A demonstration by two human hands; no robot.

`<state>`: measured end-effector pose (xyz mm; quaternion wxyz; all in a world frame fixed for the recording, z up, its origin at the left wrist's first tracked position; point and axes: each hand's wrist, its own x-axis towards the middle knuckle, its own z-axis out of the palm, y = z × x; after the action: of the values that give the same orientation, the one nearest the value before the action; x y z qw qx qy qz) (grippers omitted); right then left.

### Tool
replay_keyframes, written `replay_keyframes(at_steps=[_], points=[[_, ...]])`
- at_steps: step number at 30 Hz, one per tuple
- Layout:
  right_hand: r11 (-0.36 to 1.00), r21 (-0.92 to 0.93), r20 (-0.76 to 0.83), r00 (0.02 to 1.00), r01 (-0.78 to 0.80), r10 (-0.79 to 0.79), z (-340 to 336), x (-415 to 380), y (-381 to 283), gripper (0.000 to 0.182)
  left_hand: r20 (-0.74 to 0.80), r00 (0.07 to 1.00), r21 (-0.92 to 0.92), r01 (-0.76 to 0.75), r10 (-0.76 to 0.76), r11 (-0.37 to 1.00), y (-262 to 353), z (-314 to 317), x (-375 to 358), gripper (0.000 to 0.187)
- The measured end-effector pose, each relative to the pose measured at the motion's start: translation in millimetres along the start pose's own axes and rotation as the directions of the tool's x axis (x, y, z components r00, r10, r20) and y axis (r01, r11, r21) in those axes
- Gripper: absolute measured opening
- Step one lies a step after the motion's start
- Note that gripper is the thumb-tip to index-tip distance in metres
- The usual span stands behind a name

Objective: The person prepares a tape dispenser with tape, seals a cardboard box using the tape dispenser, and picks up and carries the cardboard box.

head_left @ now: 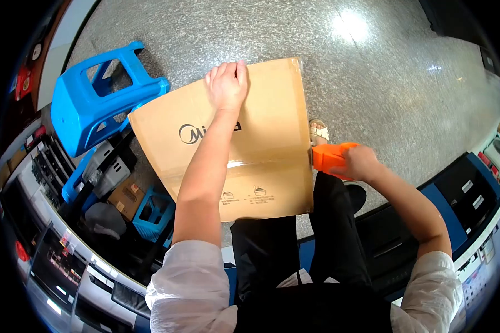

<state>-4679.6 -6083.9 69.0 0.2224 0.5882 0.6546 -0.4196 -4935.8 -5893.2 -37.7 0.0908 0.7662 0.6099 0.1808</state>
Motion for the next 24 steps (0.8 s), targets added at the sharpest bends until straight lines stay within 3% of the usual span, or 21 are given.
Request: replay_keyframes(at_steps=[1,4,5,6,7,8,10,15,18,22,24], points=[[1.000,0.000,0.006,1.000,-0.002,0.002,5,4,5,0.055,0.209,0.976,-0.004,0.069,-0.067,0.998,-2,-4,-2,0.030],[1.000,0.002,0.087,0.996,-0.021,0.021,7,8,8,0.053,-0.044,0.994,0.089,-0.098,0.102,0.991,24,-11,-33,0.048],[0.999,-0.003,0.134,0.990,-0.037,0.037,5,10,8,0.052,0.214,0.962,0.171,-0.210,0.172,0.963,42,-24,-60,0.056],[0.999,-0.007,0.177,0.983,-0.052,0.052,4,11,8,0.050,0.460,0.863,0.222,-0.339,0.208,0.914,63,-39,-94,0.065],[0.999,0.016,0.135,0.990,-0.043,0.041,2,9,8,0.050,0.462,0.778,-0.092,-0.436,0.426,0.895,69,-37,-136,0.069],[0.999,0.039,0.094,0.995,-0.032,0.029,1,8,8,0.050,0.724,0.541,-0.101,-0.532,0.429,0.841,91,-51,-164,0.073],[0.999,0.053,0.074,0.997,-0.004,0.000,1,7,8,0.050,0.587,0.489,-0.158,-0.713,0.645,0.684,70,-29,-219,0.076],[0.999,0.032,0.212,0.976,0.038,-0.044,-5,-2,22,0.051,0.553,0.563,-0.095,-0.689,0.614,0.718,73,-21,-226,0.078],[0.999,0.007,0.274,0.961,-0.046,0.042,-22,-25,40,0.051,0.548,0.575,-0.085,-0.684,0.607,0.724,74,-21,-230,0.078],[0.987,-0.036,0.238,0.958,-0.159,0.162,-26,-52,94,0.046,0.566,0.572,-0.081,-0.679,0.594,0.730,75,-20,-231,0.079],[0.985,0.039,0.106,0.980,-0.171,0.166,-16,-47,97,0.040,0.596,0.570,-0.081,-0.657,0.565,0.749,76,-22,-232,0.077]])
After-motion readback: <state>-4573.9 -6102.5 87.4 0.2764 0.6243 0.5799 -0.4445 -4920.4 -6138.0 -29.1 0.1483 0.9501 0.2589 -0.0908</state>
